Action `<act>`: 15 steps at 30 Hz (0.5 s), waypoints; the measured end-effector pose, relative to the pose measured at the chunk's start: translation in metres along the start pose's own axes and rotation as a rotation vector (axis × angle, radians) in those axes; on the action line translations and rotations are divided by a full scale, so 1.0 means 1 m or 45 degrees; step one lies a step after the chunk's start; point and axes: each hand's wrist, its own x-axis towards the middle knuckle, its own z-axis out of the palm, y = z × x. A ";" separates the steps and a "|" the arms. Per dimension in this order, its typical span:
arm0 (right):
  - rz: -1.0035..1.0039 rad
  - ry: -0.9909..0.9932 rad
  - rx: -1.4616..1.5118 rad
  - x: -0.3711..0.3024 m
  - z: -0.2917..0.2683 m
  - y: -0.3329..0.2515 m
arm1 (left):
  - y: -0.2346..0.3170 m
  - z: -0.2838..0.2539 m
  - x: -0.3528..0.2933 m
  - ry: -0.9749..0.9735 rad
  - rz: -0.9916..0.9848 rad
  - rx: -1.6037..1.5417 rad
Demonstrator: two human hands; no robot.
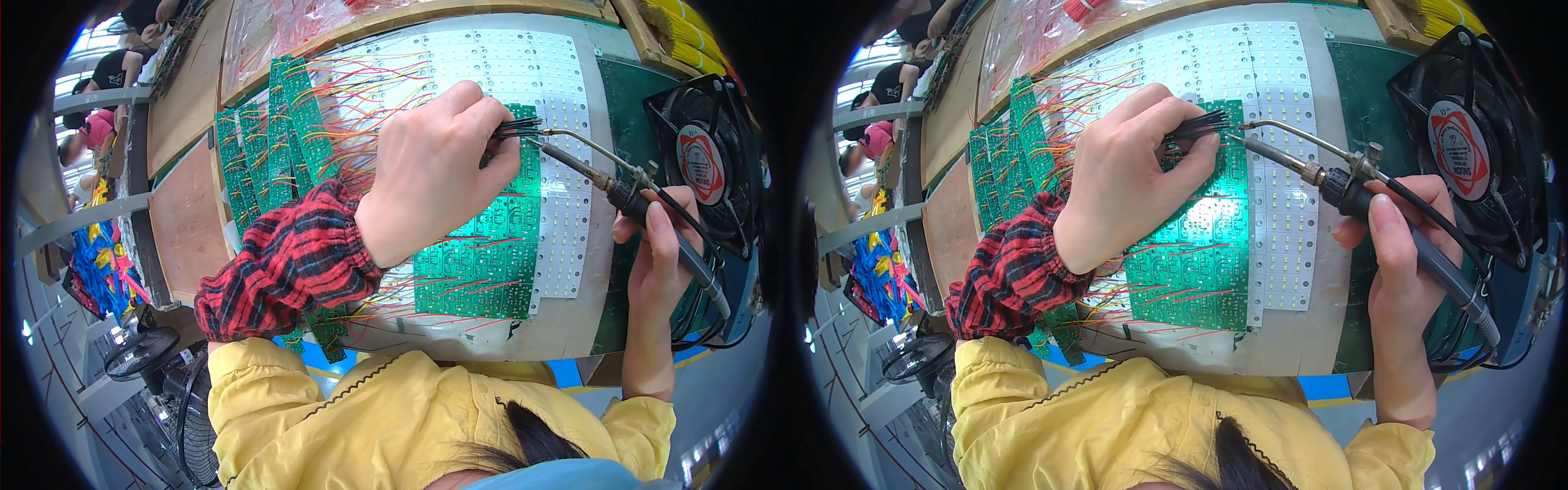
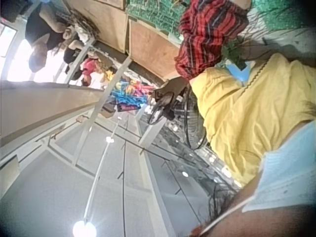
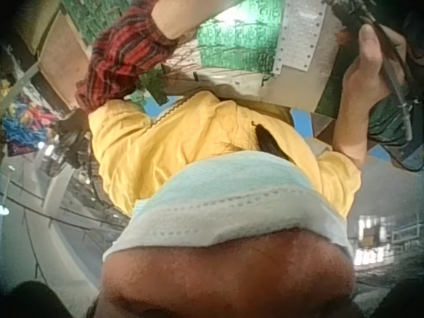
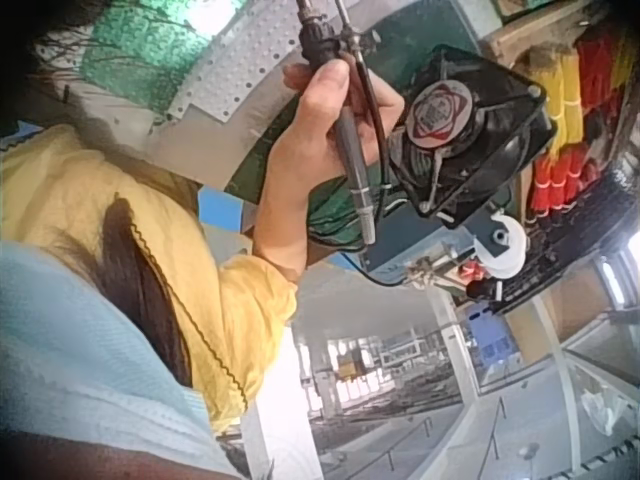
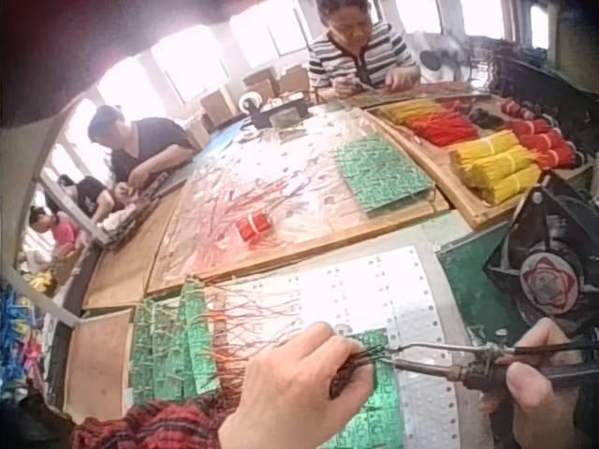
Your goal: Soldering wires onto small green PCB panels at an assembly station.
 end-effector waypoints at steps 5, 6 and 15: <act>0.051 -0.010 0.001 0.000 0.001 0.002 | 0.000 0.002 -0.001 0.002 -0.008 0.005; 0.068 -0.010 0.034 0.001 0.001 0.004 | -0.001 0.003 -0.001 0.004 -0.007 0.006; 0.083 -0.008 0.083 0.001 0.002 0.003 | 0.001 0.001 -0.002 0.026 0.003 0.004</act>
